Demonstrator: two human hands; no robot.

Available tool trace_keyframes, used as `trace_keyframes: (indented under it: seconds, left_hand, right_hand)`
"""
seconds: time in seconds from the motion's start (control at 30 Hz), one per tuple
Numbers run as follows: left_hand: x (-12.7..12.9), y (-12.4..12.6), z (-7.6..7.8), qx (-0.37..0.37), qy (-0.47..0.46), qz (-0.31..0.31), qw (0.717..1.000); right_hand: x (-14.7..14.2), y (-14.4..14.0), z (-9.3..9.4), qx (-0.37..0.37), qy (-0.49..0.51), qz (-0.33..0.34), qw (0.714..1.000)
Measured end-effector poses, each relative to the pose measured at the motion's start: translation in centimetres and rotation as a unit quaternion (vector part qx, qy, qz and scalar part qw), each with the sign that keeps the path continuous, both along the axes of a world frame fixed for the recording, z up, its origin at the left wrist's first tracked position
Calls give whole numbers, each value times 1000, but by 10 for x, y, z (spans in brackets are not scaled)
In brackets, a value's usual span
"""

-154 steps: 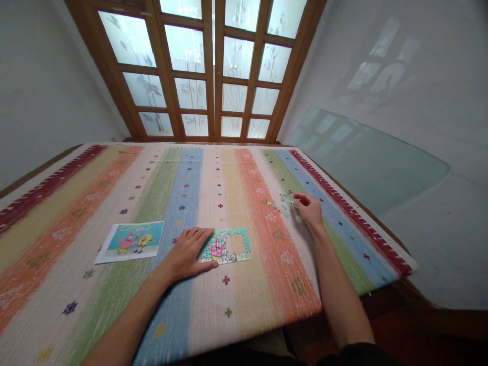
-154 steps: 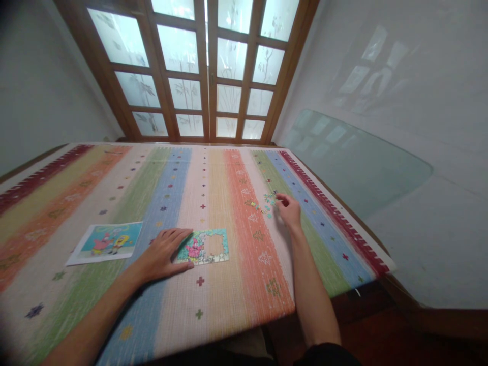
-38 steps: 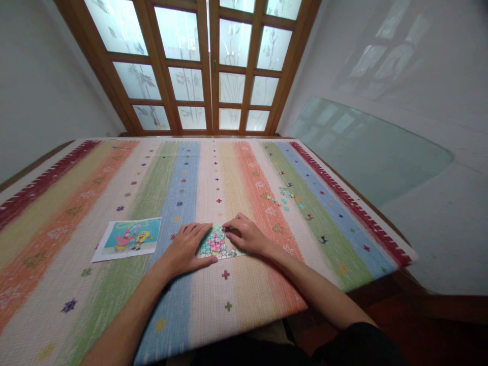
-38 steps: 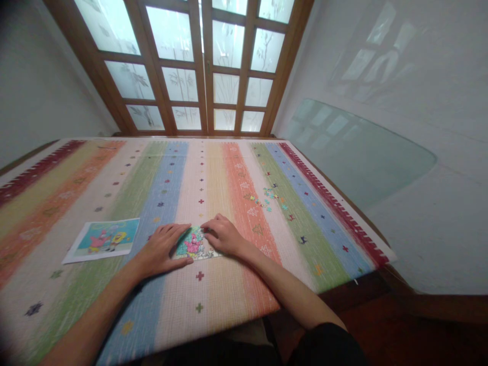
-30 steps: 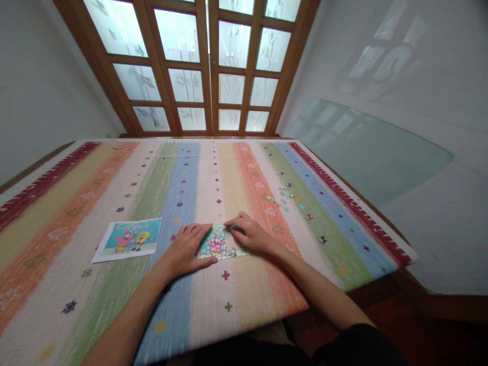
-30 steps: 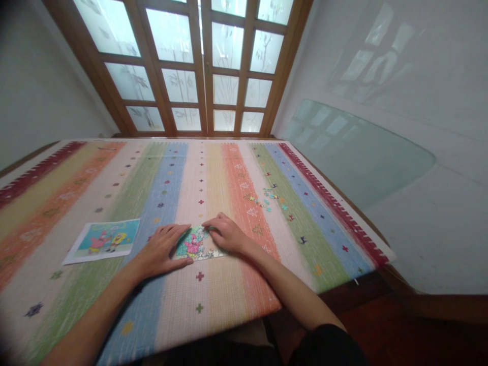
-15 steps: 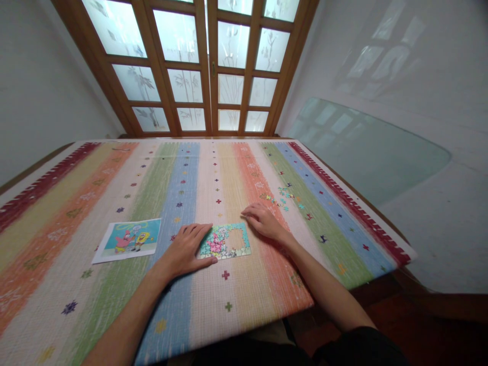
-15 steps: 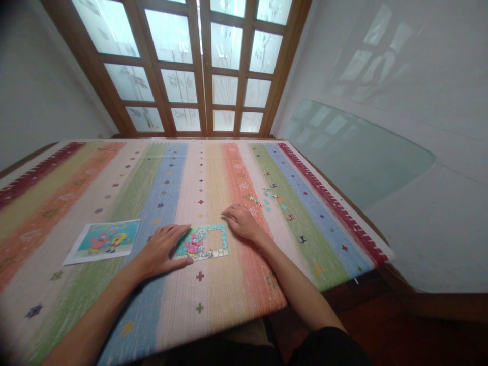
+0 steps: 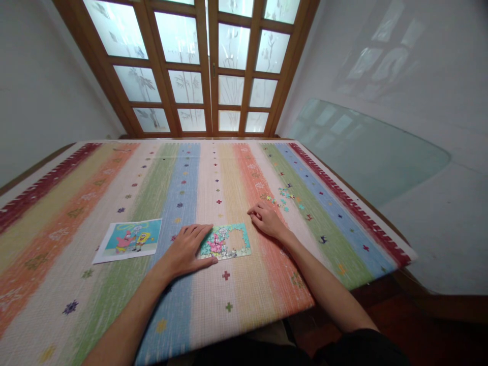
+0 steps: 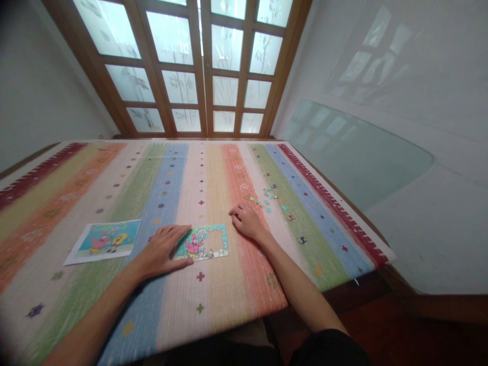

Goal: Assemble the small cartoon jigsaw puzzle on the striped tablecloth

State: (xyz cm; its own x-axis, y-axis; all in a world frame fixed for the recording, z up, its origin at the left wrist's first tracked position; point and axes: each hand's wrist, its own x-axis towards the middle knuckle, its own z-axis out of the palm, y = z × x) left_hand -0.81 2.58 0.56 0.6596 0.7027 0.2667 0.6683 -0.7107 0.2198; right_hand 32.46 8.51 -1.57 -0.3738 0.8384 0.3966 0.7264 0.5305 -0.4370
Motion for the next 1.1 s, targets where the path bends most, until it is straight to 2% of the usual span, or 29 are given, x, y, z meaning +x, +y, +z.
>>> trace_keyframes:
  seconds: [0.47, 0.63, 0.73, 0.9, 1.1]
  left_hand:
    - [0, 1, 0, -11, -5, 1, 1000]
    - [0, 0, 0, -12, -1, 2, 1000]
    - [0, 0, 1, -12, 3, -1, 1000]
    - [-1, 0, 0, -10, -2, -3, 1000]
    - [-1, 0, 2, -10, -3, -4, 1000]
  right_hand:
    - [0, 0, 2, 8, -14, 5, 1000]
    - [7, 4, 6, 22, -27, -19, 999]
    - [26, 11, 11, 35, -30, -76, 996]
    - [72, 21, 14, 47, -34, -239, 969]
    - [117, 26, 11, 36, -38, -344, 937]
